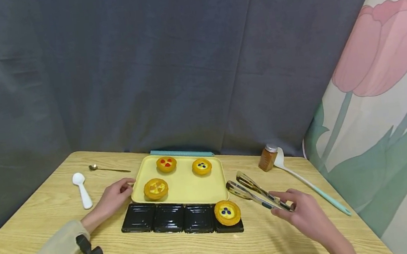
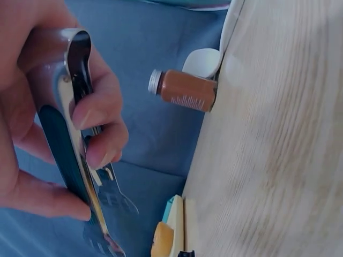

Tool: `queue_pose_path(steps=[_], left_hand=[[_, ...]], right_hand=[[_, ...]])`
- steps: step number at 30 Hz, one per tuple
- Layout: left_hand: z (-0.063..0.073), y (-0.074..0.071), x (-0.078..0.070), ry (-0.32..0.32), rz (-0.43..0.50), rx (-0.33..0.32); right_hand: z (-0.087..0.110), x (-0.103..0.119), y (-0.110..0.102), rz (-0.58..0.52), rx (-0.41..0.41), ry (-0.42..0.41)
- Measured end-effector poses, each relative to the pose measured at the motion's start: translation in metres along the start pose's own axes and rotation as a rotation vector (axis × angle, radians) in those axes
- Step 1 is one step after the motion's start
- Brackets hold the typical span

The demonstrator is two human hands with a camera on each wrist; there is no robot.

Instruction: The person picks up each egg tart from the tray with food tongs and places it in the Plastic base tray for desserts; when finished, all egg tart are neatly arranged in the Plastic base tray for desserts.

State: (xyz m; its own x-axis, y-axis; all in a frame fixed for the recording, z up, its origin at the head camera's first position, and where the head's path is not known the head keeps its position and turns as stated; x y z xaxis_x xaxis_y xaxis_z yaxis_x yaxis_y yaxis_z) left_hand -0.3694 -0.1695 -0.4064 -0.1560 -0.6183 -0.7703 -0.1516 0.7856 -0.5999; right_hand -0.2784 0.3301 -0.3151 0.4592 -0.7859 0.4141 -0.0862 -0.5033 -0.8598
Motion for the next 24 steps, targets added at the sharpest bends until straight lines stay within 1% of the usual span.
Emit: queue_pose_path(steps=[9, 12, 24], left_hand=[[0.000, 0.000, 0.000, 0.001, -0.006, -0.010], [0.000, 0.000, 0.000, -0.003, -0.009, -0.012], [0.000, 0.000, -0.001, -0.009, -0.017, -0.012]], right_hand=[[-0.026, -0.004, 0.015, -0.049, -0.006, 0.062], [-0.035, -0.005, 0.019, -0.044, -0.015, 0.064], [-0.069, -0.012, 0.040, -0.026, -0.018, 0.024]])
Point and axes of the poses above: each hand's wrist, its own z-axis away from the middle knuckle, its own y-axis out of the palm, x = y × z, the point moved 6 cm from there along -z, towards the middle knuckle, and after that the axes turned 8 degrees about -y, right-handed, at the moved point
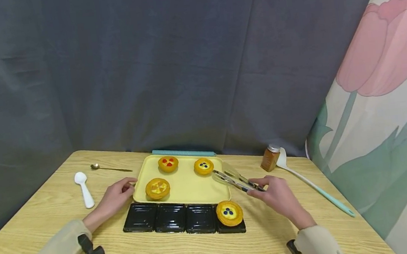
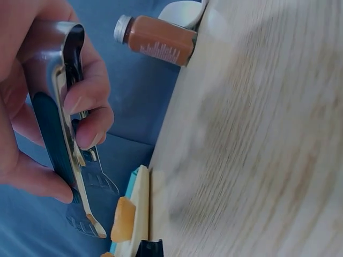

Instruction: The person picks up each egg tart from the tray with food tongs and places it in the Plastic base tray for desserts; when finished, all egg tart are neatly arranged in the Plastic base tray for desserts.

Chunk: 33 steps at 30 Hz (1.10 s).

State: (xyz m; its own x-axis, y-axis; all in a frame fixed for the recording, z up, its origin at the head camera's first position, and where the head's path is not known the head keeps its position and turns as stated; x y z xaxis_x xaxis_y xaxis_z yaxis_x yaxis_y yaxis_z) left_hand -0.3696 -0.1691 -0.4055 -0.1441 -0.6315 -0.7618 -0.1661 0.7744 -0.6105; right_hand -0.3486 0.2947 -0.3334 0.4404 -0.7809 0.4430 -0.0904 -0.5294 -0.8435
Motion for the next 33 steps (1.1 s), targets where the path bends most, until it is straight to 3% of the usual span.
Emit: queue_pose_path(steps=[16, 33], left_hand=[[0.000, 0.001, -0.001, 0.001, 0.010, 0.009], [-0.001, 0.001, 0.001, 0.002, 0.000, -0.006]], right_hand=[[-0.028, 0.000, 0.019, 0.037, 0.049, -0.044], [-0.047, 0.005, 0.033, 0.055, 0.032, -0.086]])
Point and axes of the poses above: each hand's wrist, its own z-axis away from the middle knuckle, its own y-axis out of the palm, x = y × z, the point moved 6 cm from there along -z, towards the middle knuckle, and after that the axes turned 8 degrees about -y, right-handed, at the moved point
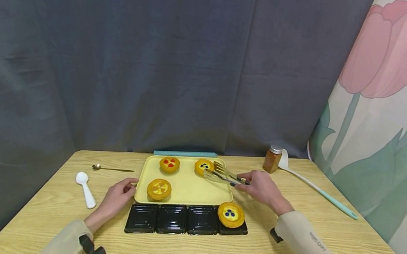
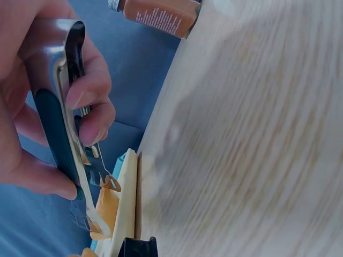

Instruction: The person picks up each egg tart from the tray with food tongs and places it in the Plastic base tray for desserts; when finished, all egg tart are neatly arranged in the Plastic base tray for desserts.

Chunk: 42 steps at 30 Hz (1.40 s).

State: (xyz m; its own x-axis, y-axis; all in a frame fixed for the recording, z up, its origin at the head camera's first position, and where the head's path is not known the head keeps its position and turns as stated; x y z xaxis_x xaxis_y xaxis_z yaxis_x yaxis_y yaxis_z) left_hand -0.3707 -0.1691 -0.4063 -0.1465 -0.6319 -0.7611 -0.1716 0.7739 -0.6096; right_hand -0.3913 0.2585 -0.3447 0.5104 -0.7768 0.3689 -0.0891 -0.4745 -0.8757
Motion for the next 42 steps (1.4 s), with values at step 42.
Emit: queue_pose_path(steps=[42], left_hand=[[0.001, -0.001, -0.001, 0.011, -0.009, -0.008]], right_hand=[[0.016, 0.022, -0.006, 0.095, -0.072, -0.175]])
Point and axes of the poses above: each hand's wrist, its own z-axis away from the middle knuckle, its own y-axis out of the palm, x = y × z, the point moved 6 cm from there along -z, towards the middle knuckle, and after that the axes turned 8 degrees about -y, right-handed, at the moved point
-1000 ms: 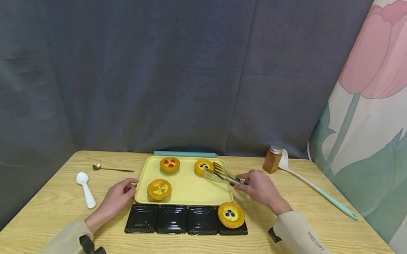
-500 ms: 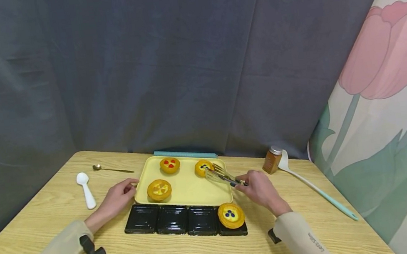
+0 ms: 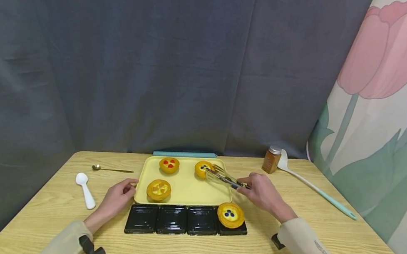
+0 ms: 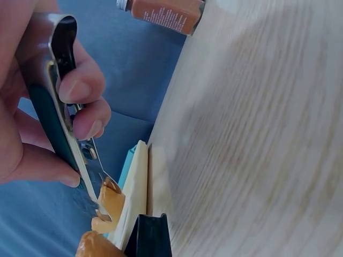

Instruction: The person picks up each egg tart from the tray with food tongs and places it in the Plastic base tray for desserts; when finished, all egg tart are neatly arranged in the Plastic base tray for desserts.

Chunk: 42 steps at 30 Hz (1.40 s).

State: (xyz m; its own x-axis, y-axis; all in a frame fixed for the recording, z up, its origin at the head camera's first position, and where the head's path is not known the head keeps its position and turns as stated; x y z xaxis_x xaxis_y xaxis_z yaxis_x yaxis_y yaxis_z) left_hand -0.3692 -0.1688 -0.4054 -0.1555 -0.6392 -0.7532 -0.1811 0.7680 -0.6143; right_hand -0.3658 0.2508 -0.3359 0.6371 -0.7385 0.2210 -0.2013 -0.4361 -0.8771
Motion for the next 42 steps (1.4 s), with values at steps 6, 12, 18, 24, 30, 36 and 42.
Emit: queue_pose_path(steps=[6, 12, 18, 24, 30, 36, 42], left_hand=[[0.000, 0.001, -0.001, 0.006, 0.003, 0.008], [0.000, -0.002, -0.001, -0.001, 0.004, 0.015], [0.001, -0.003, 0.001, -0.002, -0.003, 0.009], [0.001, 0.000, 0.000, -0.004, 0.004, 0.010], [0.000, -0.001, 0.000, -0.006, 0.003, 0.011], [0.000, 0.000, 0.000, -0.009, 0.003, 0.017], [0.001, 0.000, 0.000, -0.010, -0.001, 0.015]], right_hand=[[0.007, 0.006, -0.007, 0.005, -0.018, -0.010], [0.017, 0.013, -0.013, -0.018, -0.012, -0.002], [0.029, 0.026, -0.021, -0.030, -0.030, -0.046], [0.048, 0.041, -0.036, -0.043, -0.071, -0.082], [0.060, 0.055, -0.046, -0.065, -0.055, -0.075], [0.073, 0.064, -0.046, -0.112, -0.007, -0.040], [0.084, 0.069, -0.044, -0.134, 0.019, -0.046]])
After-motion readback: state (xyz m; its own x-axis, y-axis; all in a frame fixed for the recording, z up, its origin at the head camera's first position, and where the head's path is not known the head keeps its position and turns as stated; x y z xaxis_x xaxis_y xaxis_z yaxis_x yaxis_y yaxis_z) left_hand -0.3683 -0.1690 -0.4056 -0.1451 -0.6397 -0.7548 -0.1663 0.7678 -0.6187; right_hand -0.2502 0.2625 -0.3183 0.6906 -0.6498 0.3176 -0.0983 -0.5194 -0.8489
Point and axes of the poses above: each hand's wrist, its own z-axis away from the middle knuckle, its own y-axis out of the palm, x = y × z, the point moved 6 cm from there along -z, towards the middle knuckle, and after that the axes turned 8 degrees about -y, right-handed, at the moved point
